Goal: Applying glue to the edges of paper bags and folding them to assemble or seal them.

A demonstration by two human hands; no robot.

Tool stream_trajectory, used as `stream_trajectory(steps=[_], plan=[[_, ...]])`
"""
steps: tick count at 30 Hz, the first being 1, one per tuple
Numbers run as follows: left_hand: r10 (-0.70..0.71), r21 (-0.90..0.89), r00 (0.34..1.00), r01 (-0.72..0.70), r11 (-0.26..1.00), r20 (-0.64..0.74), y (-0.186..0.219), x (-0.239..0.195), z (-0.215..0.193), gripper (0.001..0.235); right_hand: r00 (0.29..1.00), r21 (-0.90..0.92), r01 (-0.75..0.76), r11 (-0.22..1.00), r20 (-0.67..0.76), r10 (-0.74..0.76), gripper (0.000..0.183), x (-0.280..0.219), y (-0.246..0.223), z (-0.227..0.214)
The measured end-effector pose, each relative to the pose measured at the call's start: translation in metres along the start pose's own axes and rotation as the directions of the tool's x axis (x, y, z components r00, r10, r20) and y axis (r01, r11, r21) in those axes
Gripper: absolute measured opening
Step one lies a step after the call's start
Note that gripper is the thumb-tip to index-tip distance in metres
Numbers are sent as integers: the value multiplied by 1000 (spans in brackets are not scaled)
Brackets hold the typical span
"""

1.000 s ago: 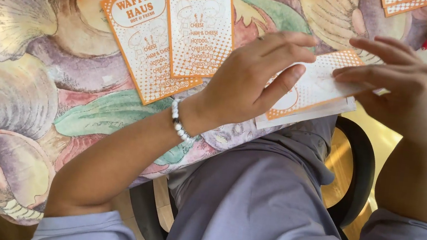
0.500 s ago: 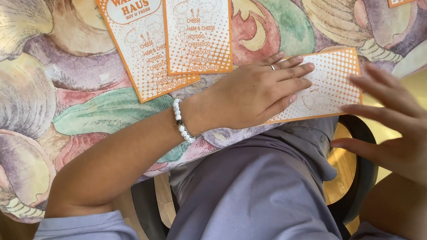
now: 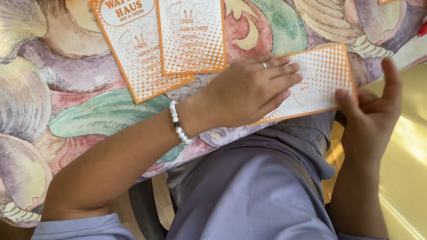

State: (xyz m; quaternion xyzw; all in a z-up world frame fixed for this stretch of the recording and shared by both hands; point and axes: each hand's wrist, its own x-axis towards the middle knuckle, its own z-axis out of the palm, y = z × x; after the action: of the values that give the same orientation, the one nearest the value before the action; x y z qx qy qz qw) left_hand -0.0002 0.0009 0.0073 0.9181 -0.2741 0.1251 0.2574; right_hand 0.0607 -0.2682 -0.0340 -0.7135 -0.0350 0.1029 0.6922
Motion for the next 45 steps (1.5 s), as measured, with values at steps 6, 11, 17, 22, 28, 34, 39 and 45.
stream_trajectory(steps=[6,11,17,22,28,34,39,45], plan=[[-285,-352,874,143,925,-394,13,10,-49,29,798,-6,538,843,324,-508,90,42,-64,-6],[-478,-734,864,221,643,-159,23,8,-91,41,542,-103,725,681,695,-472,110,49,-124,14],[-499,-635,775,169,754,-387,28,6,-93,18,668,-50,703,709,390,-634,82,51,-94,37],[-532,-652,743,172,738,-406,23,3,-94,18,672,-72,736,674,198,-713,31,44,-88,61],[-523,-650,719,130,749,-459,23,2,-102,11,636,-36,759,650,254,-729,29,41,-99,73],[-497,-646,739,110,755,-455,19,1,-99,9,679,-32,729,684,160,-717,26,47,-90,68],[-497,-672,736,76,736,-461,20,1,-99,8,702,-27,705,709,169,-692,23,51,-85,63],[-539,-669,709,128,733,-455,23,2,-102,7,693,-39,716,697,164,-702,22,54,-84,66]])
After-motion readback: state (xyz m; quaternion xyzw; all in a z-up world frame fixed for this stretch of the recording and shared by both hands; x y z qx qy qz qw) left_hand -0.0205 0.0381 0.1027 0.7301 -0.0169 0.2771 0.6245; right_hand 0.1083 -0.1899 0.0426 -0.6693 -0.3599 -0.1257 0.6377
